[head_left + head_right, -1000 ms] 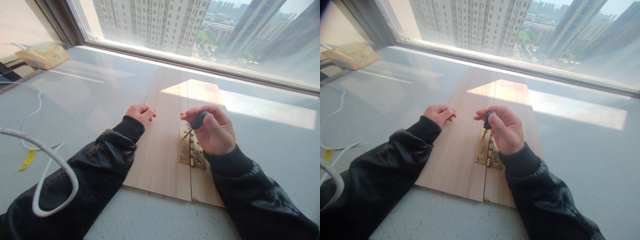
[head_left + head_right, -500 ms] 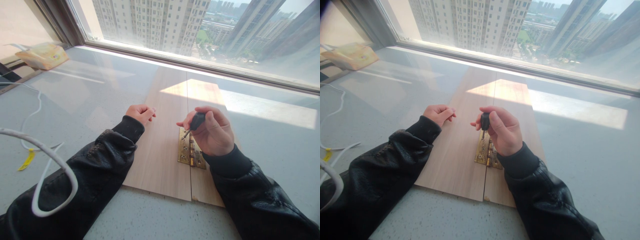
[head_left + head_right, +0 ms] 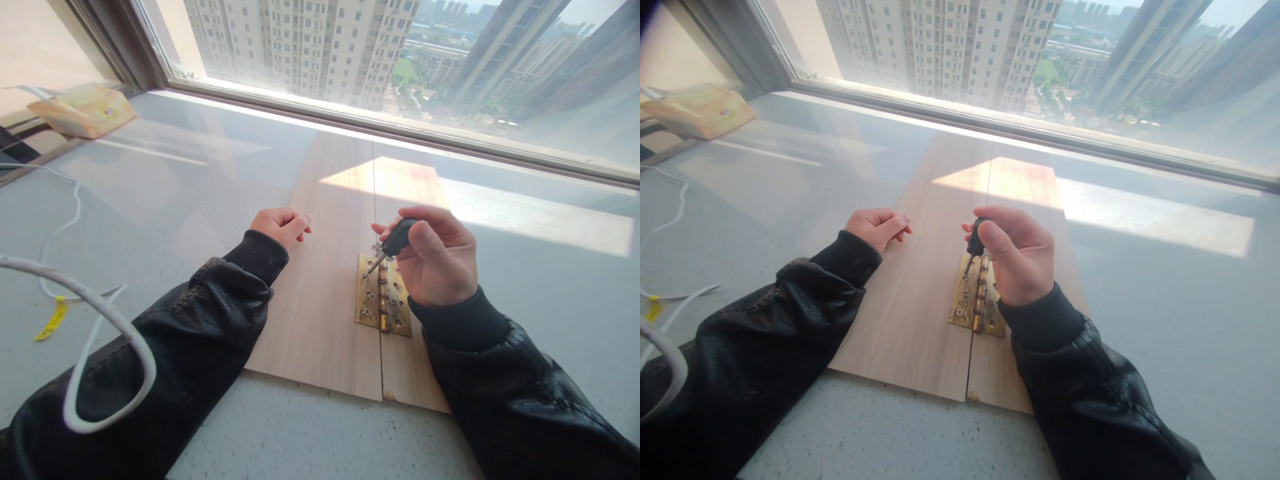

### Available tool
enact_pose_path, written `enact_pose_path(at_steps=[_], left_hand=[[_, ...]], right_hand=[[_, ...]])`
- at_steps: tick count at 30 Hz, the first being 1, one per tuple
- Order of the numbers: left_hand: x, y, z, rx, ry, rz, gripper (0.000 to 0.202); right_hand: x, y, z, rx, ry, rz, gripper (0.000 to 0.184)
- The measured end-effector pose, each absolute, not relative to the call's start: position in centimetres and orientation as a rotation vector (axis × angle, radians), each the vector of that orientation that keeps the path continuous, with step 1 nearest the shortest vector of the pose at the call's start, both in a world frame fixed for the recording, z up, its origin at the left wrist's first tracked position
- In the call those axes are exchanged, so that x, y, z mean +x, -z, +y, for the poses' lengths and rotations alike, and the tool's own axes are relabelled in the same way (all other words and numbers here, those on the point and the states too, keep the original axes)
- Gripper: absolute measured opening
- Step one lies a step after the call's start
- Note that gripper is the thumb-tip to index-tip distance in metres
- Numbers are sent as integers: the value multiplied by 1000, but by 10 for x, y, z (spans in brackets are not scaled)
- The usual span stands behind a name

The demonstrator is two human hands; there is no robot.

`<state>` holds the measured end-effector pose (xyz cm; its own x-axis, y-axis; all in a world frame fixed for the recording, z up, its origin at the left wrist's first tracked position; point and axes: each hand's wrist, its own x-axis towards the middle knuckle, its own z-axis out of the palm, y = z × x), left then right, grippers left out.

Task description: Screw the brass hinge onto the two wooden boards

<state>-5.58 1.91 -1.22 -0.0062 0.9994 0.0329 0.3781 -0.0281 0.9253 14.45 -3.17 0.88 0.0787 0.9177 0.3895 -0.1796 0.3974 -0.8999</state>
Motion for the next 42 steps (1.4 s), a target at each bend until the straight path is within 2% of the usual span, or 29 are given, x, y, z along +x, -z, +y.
enact_pose_path(at_steps=[6,11,17,28,34,39,42], left_hand=[[-54,12,20,1496,-1028,1482,31],[-55,12,20,1492,-1030,1485,30],[-56,12,19,1513,-1026,1494,31],[-56,13,20,1498,-1038,1476,30],[-55,13,20,1497,-1040,1479,30],[-55,12,19,1495,-1042,1477,29],[-55,13,20,1494,-1042,1472,29]], right_hand=[[139,-12,-34,-643,-1178,-1229,18],[135,-13,-32,-633,-1103,-1189,29],[138,-10,-31,-719,-969,-1246,18],[142,-12,-33,-702,-1110,-1265,18],[135,-13,-34,-641,-1164,-1190,31],[136,-9,-32,-726,-1007,-1274,14],[139,-7,-31,-776,-928,-1240,18]])
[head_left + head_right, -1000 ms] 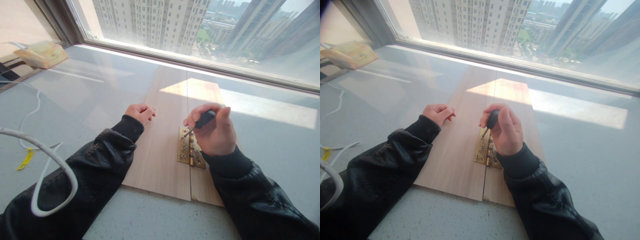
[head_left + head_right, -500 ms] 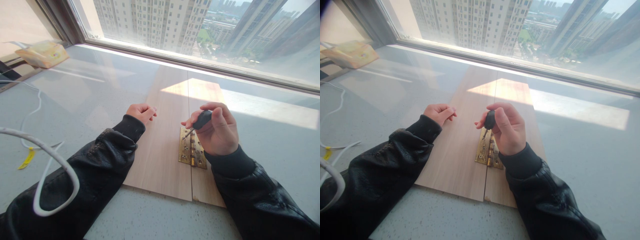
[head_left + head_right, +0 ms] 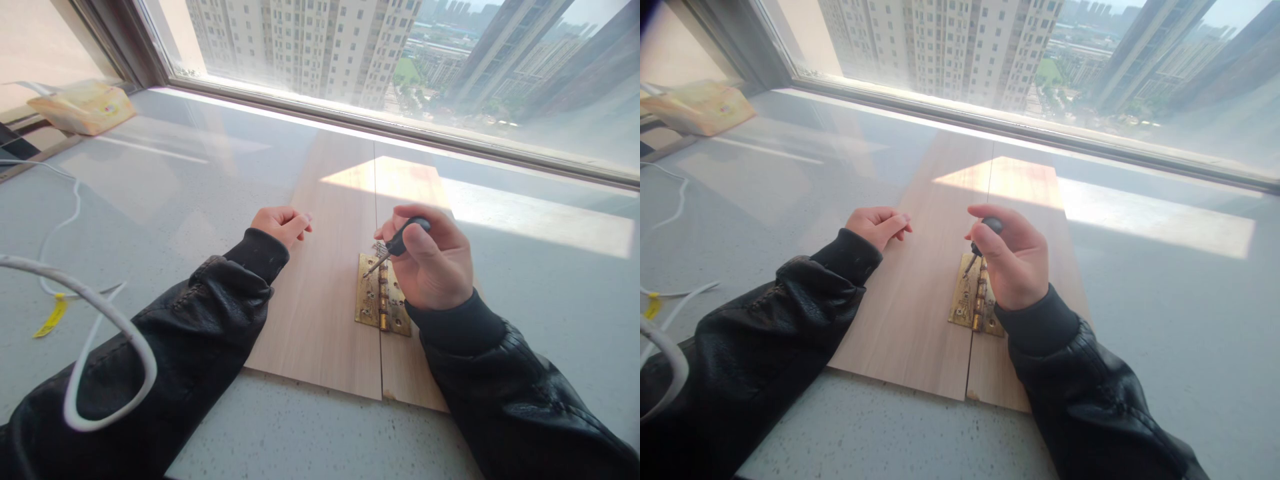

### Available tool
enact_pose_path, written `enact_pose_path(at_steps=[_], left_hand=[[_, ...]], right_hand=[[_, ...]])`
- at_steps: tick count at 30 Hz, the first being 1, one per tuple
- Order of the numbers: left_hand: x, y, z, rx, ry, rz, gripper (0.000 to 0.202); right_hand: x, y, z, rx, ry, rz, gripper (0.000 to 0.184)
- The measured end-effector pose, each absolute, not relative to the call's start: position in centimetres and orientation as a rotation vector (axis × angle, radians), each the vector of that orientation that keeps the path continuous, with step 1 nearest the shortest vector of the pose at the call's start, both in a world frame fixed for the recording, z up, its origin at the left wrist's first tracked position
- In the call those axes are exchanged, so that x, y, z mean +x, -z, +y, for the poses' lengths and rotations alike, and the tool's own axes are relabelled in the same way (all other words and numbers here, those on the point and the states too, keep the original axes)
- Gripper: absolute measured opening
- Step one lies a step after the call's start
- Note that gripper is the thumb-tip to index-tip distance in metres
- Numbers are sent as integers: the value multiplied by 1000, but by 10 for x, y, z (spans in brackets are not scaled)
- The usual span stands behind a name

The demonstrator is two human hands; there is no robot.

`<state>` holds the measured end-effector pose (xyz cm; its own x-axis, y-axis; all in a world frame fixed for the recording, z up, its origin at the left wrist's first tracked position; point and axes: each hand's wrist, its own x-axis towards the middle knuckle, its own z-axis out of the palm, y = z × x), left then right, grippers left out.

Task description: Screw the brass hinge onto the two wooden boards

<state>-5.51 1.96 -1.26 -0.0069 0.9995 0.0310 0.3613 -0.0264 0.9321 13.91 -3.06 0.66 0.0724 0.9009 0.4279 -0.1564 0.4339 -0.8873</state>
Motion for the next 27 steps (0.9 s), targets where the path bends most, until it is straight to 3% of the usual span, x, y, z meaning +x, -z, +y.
enact_pose_path(at_steps=[7,11,19,24,27], left_hand=[[-55,13,20,1490,-1041,1484,30],[-55,13,20,1487,-1043,1478,30],[-55,13,20,1492,-1044,1481,30],[-55,13,20,1493,-1043,1470,30],[-55,13,20,1496,-1036,1476,30]], right_hand=[[140,-9,-33,-712,-1050,-1221,13],[138,-13,-33,-686,-1147,-1228,19],[137,-13,-34,-785,-943,-1254,13],[132,-20,-37,-746,-1051,-1232,22],[131,-38,-41,-757,-1134,-1209,38]])
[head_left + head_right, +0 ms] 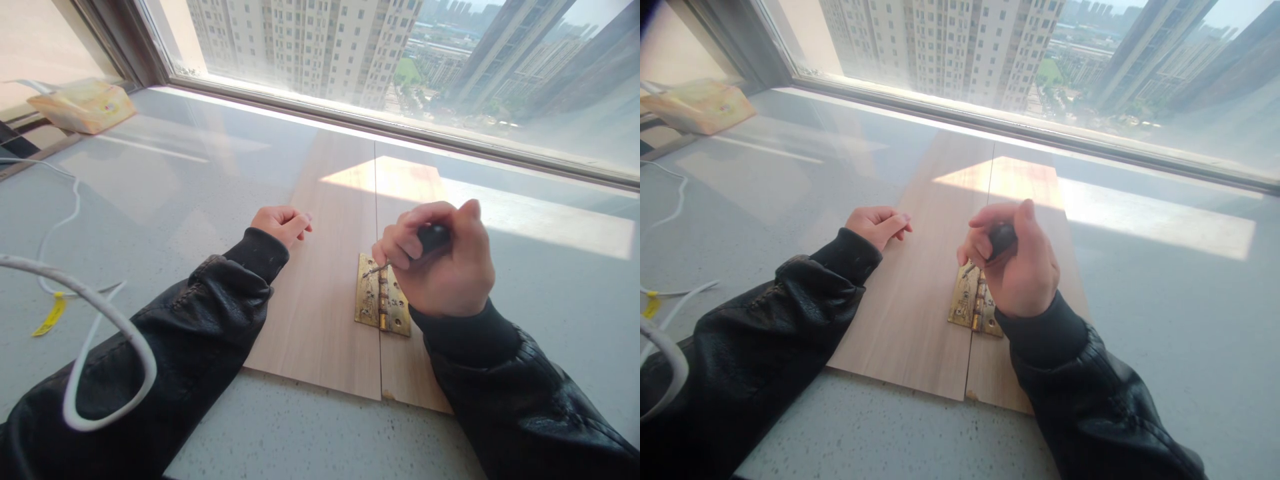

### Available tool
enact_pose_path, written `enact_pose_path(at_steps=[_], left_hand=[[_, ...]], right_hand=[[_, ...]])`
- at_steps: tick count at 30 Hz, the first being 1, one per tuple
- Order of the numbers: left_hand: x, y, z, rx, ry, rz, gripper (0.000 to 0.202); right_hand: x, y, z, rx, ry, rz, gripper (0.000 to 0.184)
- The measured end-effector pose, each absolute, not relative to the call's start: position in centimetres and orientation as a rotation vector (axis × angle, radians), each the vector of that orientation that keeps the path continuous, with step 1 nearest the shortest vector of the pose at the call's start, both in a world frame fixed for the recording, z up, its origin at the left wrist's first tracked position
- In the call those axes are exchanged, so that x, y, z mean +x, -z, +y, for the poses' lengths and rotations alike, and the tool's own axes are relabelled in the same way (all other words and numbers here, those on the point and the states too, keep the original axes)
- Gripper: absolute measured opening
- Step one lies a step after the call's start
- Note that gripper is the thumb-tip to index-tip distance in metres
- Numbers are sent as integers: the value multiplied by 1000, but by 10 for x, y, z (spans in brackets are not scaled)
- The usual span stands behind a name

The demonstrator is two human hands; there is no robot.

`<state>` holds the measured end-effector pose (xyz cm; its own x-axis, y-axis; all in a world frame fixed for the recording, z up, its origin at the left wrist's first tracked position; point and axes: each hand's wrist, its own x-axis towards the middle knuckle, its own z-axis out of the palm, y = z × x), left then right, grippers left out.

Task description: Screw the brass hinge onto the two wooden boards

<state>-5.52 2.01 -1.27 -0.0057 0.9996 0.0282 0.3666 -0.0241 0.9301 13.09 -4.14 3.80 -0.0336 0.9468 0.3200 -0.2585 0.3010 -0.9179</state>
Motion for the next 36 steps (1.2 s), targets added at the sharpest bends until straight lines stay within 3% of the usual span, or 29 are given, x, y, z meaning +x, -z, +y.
enact_pose_path(at_steps=[2,4,9,13,17,22,29,36], left_hand=[[-55,13,20,1496,-1030,1482,30],[-56,13,20,1497,-1028,1482,30],[-56,13,20,1506,-1023,1502,30],[-56,13,21,1511,-1023,1494,30],[-56,13,21,1510,-1028,1482,31],[-56,12,20,1499,-1034,1481,30],[-56,12,21,1508,-1018,1477,31],[-55,11,20,1506,-1027,1494,30]], right_hand=[[134,-52,-46,-812,-1163,-1269,47],[139,-62,-50,-935,-1087,-1436,44],[151,-56,-46,-1712,-427,-2187,41],[149,-41,-41,-1924,-240,-2483,40],[145,-42,-43,-1952,-132,-2616,33],[149,-45,-44,-1739,-204,-2670,9],[158,-45,-36,-1479,-401,-2579,11],[190,-53,-28,-1608,-222,-2351,8]])
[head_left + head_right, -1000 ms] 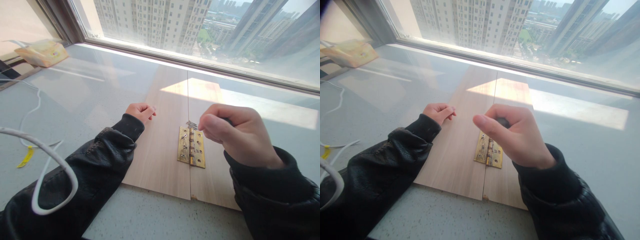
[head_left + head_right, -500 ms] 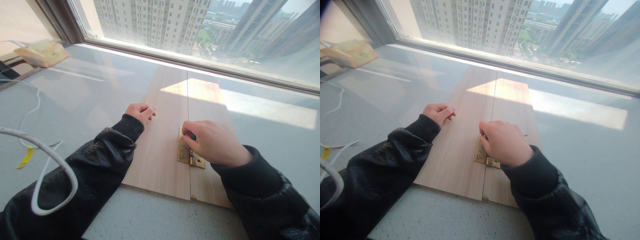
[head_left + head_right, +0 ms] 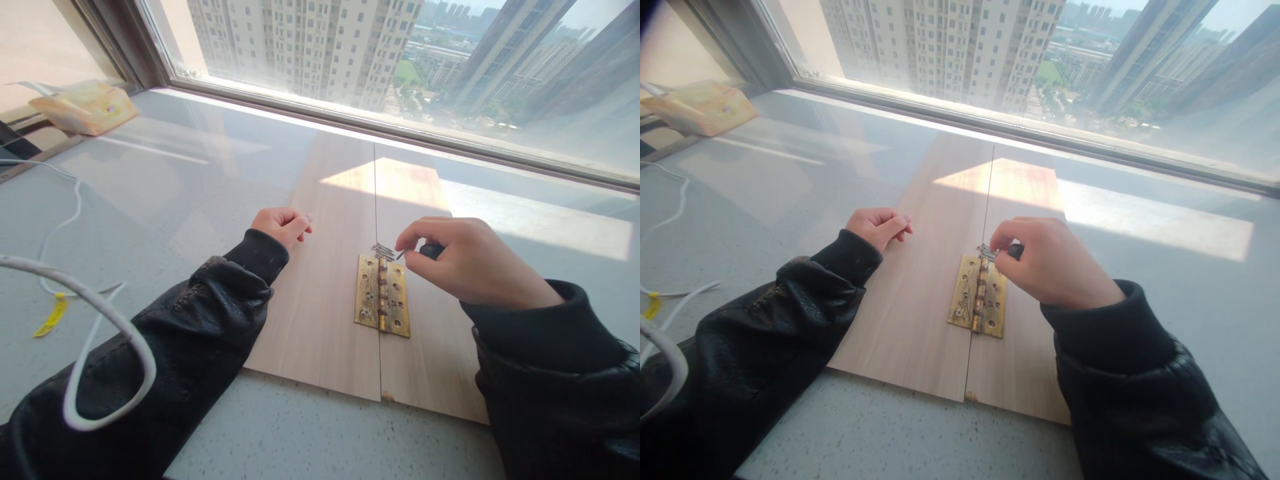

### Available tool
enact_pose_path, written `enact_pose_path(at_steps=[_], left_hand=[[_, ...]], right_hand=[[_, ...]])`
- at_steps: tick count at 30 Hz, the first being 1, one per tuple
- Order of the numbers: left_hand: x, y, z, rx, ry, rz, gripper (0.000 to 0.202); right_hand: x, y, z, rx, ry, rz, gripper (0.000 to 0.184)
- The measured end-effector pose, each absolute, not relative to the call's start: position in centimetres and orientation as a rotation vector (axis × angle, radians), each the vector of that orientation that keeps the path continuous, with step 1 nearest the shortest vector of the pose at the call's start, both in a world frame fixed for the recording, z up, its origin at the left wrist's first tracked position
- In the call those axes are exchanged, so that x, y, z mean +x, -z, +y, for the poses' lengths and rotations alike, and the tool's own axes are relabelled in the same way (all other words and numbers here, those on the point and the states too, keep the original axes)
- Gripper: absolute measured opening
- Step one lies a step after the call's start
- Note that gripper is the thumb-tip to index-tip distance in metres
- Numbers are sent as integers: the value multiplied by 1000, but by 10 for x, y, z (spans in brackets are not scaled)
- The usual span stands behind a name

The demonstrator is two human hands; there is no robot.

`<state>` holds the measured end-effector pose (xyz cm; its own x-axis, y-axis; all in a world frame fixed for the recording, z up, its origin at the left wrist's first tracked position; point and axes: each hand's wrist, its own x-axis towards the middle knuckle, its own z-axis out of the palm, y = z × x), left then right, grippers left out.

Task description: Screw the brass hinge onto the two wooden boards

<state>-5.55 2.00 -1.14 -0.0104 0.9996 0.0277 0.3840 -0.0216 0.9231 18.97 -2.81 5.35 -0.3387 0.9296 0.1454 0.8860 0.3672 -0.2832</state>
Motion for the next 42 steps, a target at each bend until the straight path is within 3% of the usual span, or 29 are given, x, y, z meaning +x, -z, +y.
enact_pose_path(at_steps=[10,15,18,22,25,42], left_hand=[[-55,11,19,1493,-1038,1492,30],[-55,11,20,1487,-1035,1482,30],[-56,11,20,1502,-1031,1478,31],[-55,11,19,1505,-1036,1479,30],[-55,11,19,1494,-1041,1483,30],[-56,13,20,1511,-1042,1464,32]], right_hand=[[198,-33,-17,-1708,-120,-2426,19],[193,-46,-21,-1600,-132,-2128,26],[187,-59,-27,-1537,-337,-1753,20],[166,-68,-34,-1157,-959,-1172,15],[144,-62,-39,-1002,-1211,-1000,9],[118,-35,-55,-700,-1318,-1031,11]])
